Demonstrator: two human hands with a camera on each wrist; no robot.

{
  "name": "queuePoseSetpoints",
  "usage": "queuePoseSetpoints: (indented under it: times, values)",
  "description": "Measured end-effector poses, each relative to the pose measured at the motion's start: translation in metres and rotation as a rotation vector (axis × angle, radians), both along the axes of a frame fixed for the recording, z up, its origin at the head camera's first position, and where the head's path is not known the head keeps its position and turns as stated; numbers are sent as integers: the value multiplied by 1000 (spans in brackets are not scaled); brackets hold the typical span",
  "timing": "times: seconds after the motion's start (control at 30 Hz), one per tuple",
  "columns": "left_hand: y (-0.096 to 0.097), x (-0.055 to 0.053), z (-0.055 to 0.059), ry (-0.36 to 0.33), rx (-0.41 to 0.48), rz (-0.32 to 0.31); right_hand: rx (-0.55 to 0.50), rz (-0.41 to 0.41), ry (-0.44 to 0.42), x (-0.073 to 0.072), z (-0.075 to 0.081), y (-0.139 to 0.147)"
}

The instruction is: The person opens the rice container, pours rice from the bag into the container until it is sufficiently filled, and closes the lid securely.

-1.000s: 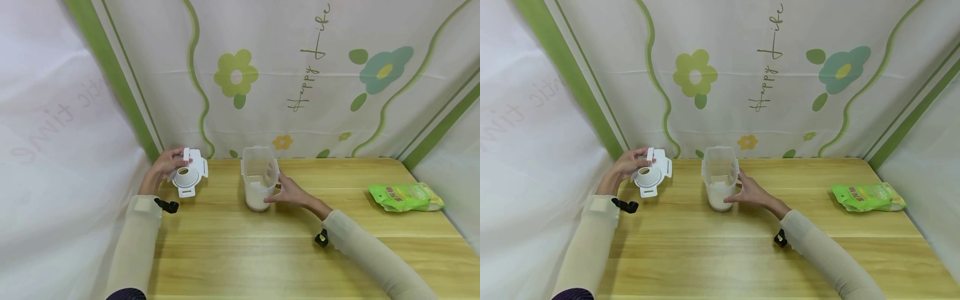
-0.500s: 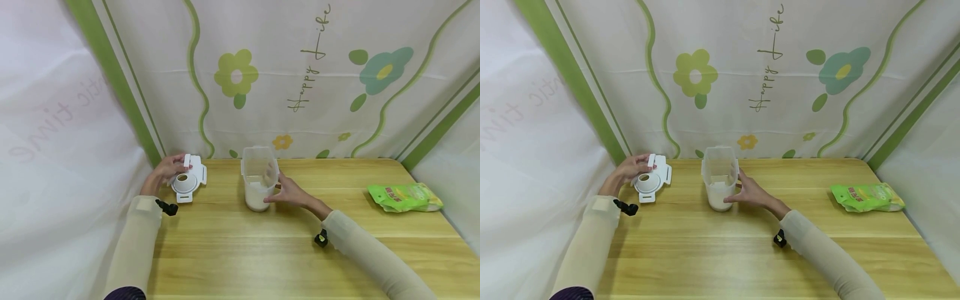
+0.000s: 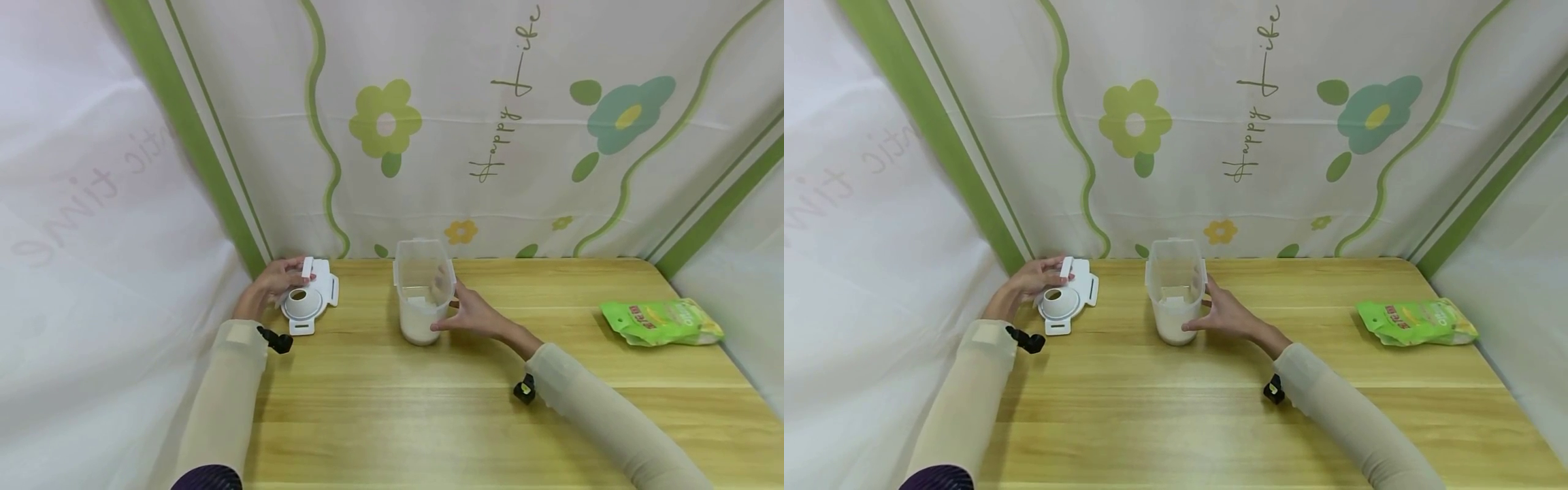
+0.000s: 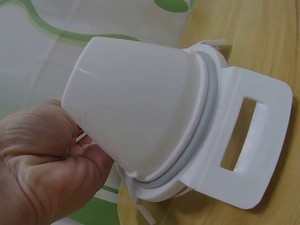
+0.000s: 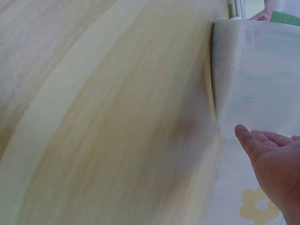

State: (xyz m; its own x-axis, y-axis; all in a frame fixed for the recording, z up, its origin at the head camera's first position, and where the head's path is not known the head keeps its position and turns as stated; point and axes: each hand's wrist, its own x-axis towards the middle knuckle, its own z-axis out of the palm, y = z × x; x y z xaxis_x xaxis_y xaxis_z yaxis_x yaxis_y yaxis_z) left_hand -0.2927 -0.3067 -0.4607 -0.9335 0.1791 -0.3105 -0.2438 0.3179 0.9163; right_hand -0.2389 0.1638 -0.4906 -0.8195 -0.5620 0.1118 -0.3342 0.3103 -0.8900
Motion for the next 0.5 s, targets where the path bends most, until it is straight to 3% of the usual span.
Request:
queuePoseSetpoints:
  times: [0.5]
  values:
    - [-2, -2, -7, 24, -29, 5, -1, 4, -1, 1, 1, 1]
